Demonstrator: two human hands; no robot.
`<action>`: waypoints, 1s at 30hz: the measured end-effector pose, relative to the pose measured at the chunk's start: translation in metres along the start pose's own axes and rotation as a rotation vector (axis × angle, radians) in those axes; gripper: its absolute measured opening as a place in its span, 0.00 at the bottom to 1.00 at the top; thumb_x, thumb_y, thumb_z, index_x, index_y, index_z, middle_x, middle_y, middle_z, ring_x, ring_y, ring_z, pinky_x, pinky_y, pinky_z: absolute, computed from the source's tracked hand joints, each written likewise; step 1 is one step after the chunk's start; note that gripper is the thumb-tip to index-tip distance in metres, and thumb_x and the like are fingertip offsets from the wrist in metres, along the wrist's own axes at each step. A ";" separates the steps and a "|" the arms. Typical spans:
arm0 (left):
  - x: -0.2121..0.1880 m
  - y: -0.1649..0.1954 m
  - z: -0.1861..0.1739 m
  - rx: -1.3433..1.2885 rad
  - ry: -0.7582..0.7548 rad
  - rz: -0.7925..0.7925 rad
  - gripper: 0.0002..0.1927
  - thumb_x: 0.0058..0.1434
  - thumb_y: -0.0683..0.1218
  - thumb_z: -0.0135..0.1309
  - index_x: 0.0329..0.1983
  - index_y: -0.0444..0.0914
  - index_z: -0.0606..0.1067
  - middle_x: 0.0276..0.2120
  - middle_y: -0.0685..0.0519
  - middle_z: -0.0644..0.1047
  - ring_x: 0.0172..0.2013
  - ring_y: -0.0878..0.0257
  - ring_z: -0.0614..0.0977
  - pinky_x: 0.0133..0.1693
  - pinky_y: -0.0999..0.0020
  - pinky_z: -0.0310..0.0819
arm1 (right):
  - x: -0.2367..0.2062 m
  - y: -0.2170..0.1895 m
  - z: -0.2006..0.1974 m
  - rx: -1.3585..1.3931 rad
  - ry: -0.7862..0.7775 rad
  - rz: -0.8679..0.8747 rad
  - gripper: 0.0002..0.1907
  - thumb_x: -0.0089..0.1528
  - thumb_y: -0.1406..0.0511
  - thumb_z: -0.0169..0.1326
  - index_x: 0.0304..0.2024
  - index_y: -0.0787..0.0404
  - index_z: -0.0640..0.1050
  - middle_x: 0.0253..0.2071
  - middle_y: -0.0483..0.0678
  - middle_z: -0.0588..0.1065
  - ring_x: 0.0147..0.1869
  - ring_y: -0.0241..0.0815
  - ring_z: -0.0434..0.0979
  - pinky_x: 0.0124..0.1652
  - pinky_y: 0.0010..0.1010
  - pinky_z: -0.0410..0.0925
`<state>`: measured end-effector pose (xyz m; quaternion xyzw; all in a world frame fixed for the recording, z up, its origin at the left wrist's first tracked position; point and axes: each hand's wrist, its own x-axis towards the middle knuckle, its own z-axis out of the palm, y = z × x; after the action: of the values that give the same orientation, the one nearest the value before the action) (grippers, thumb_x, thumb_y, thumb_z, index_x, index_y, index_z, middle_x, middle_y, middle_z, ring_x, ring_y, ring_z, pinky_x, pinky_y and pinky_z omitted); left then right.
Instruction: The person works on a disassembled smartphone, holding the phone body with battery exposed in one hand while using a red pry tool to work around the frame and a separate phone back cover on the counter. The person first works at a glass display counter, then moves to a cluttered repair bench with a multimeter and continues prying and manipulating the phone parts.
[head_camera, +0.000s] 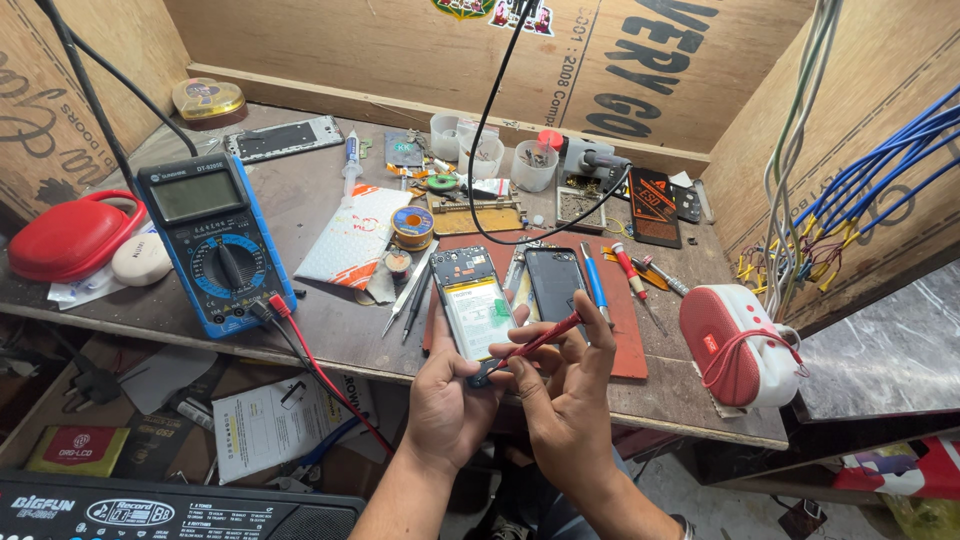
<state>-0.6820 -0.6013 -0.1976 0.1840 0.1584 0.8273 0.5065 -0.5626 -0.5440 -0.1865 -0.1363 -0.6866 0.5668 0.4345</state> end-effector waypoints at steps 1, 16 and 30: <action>0.000 0.000 -0.001 0.007 0.005 -0.002 0.52 0.49 0.39 0.36 0.79 0.57 0.41 0.68 0.32 0.63 0.63 0.45 0.71 0.51 0.59 0.77 | 0.000 0.001 0.000 -0.003 0.001 0.001 0.42 0.66 0.77 0.48 0.74 0.50 0.42 0.55 0.57 0.68 0.57 0.47 0.80 0.51 0.39 0.80; 0.003 -0.004 -0.001 -0.058 0.039 0.022 0.50 0.52 0.37 0.36 0.79 0.56 0.42 0.69 0.34 0.61 0.67 0.42 0.66 0.61 0.54 0.68 | 0.011 -0.021 -0.011 -0.356 -0.156 -0.374 0.18 0.70 0.74 0.53 0.62 0.60 0.72 0.50 0.56 0.79 0.54 0.45 0.86 0.49 0.33 0.82; 0.003 -0.006 0.002 -0.074 0.047 0.059 0.44 0.58 0.39 0.37 0.78 0.54 0.45 0.67 0.42 0.64 0.64 0.47 0.71 0.62 0.50 0.68 | 0.030 -0.031 -0.016 -0.473 -0.092 -0.465 0.17 0.62 0.70 0.65 0.51 0.63 0.75 0.45 0.53 0.76 0.45 0.39 0.82 0.43 0.27 0.79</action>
<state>-0.6774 -0.5959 -0.1983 0.1504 0.1343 0.8512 0.4845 -0.5590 -0.5231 -0.1456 -0.0471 -0.8308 0.2829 0.4770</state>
